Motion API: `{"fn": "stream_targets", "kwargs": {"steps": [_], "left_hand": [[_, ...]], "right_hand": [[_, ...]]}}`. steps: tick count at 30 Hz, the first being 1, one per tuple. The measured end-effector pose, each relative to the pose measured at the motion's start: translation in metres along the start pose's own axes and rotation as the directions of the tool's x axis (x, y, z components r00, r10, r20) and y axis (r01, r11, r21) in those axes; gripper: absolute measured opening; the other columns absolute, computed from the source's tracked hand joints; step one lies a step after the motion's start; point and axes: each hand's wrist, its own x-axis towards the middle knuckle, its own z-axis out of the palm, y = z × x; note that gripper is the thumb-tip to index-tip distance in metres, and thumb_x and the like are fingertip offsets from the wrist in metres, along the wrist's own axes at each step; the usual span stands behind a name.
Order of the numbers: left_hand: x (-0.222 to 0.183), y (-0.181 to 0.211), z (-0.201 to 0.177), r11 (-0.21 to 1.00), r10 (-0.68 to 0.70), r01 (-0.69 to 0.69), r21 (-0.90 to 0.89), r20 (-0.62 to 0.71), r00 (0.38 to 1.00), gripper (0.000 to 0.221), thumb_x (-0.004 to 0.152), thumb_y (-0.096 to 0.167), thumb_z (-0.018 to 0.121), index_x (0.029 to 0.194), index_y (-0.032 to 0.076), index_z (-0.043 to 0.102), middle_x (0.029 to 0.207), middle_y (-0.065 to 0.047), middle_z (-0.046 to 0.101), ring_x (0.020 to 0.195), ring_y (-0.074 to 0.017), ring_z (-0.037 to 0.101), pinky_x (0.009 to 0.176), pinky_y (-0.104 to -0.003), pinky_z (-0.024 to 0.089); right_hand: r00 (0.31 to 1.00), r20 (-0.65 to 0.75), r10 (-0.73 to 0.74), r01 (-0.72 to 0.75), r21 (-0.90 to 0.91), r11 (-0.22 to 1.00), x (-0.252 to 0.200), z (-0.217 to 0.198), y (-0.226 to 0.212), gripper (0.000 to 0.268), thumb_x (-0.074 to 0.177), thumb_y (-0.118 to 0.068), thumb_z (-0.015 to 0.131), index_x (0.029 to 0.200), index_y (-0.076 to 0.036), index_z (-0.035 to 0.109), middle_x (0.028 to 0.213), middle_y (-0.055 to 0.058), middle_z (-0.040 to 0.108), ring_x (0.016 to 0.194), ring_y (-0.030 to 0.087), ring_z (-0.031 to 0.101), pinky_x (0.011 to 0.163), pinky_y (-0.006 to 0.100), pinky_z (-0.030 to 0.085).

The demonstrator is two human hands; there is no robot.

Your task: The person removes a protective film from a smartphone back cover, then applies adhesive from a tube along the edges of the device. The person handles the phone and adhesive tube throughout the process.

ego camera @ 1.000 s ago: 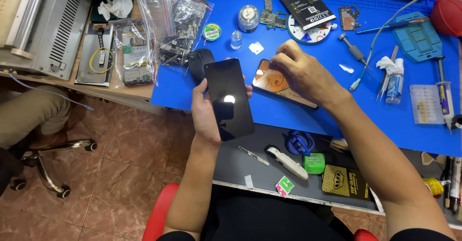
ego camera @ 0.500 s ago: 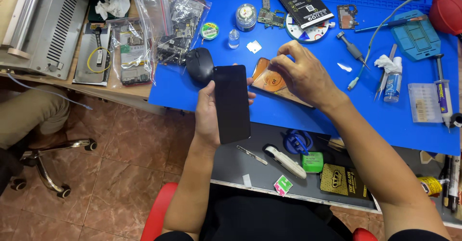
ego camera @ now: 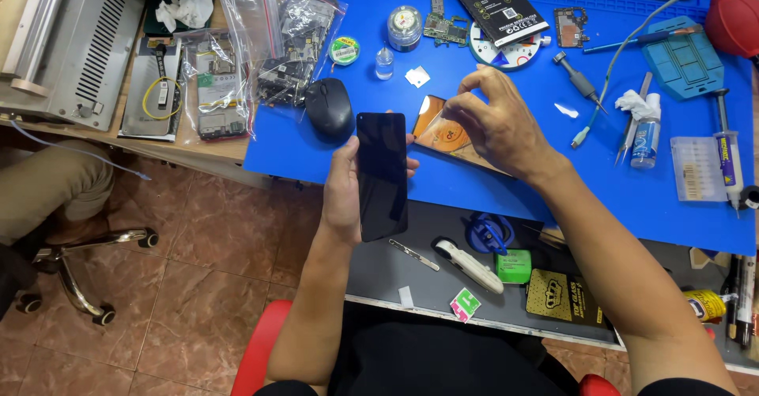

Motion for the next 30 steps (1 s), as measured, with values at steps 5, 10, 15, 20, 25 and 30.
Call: {"fn": "stream_targets", "kwargs": {"steps": [5,10,15,20,25,30], "left_hand": [[-0.003,0.004,0.003,0.999,-0.011,0.011,0.033,-0.01,1.0,0.06,0.104,0.052,0.04,0.125,0.008,0.074,0.13,-0.019,0.074,0.104,-0.0287,0.077,0.101,-0.043,0.062],[-0.004,0.006,0.005,0.997,-0.016,0.017,0.074,-0.024,1.0,0.06,0.104,0.052,0.039,0.125,0.008,0.074,0.129,-0.017,0.075,0.105,-0.0284,0.077,0.102,-0.043,0.061],[-0.004,0.005,0.002,0.991,-0.024,0.028,0.128,-0.032,0.999,0.06,0.104,0.053,0.038,0.125,0.01,0.075,0.13,-0.015,0.075,0.105,-0.0262,0.077,0.102,-0.042,0.061],[-0.006,0.002,0.004,0.993,0.01,-0.006,0.119,-0.032,0.999,0.06,0.104,0.052,0.039,0.127,0.008,0.074,0.132,-0.017,0.074,0.104,-0.0268,0.077,0.101,-0.043,0.061],[-0.001,0.009,0.006,1.0,0.014,-0.014,0.011,-0.023,1.0,0.06,0.105,0.05,0.039,0.125,0.006,0.074,0.13,-0.019,0.074,0.103,-0.0289,0.078,0.099,-0.044,0.063],[0.004,0.008,0.01,0.998,-0.049,0.049,-0.025,0.001,0.999,0.061,0.103,0.05,0.041,0.122,0.003,0.075,0.128,-0.022,0.074,0.099,-0.0311,0.078,0.096,-0.044,0.064]], "right_hand": [[1.0,-0.008,0.01,-0.01,0.012,1.0,-0.005,0.001,0.002,0.011,0.099,-0.008,0.079,0.105,-0.012,0.071,0.103,0.006,0.052,0.108,0.032,0.064,0.117,0.058,0.045],[0.999,-0.015,0.029,-0.029,-0.034,0.999,-0.008,-0.009,-0.005,0.013,0.099,-0.009,0.08,0.106,-0.012,0.071,0.103,0.008,0.056,0.104,0.032,0.065,0.121,0.063,0.039],[0.998,-0.007,0.065,-0.065,-0.11,0.992,-0.019,-0.012,-0.004,0.014,0.097,-0.01,0.083,0.106,-0.013,0.072,0.104,0.007,0.06,0.105,0.031,0.066,0.123,0.065,0.035],[0.992,0.03,0.12,-0.117,-0.088,0.989,-0.024,-0.011,-0.002,0.012,0.099,-0.013,0.081,0.107,-0.015,0.071,0.103,0.004,0.059,0.101,0.028,0.067,0.125,0.065,0.033],[0.99,0.043,0.132,-0.128,-0.084,0.988,-0.025,-0.012,-0.002,0.012,0.099,-0.014,0.08,0.106,-0.016,0.072,0.104,0.004,0.059,0.103,0.028,0.068,0.126,0.065,0.032],[0.983,0.072,0.167,-0.161,-0.084,0.983,-0.027,-0.017,-0.002,0.011,0.099,-0.015,0.079,0.107,-0.017,0.071,0.107,0.003,0.058,0.107,0.028,0.067,0.127,0.064,0.03]]}}
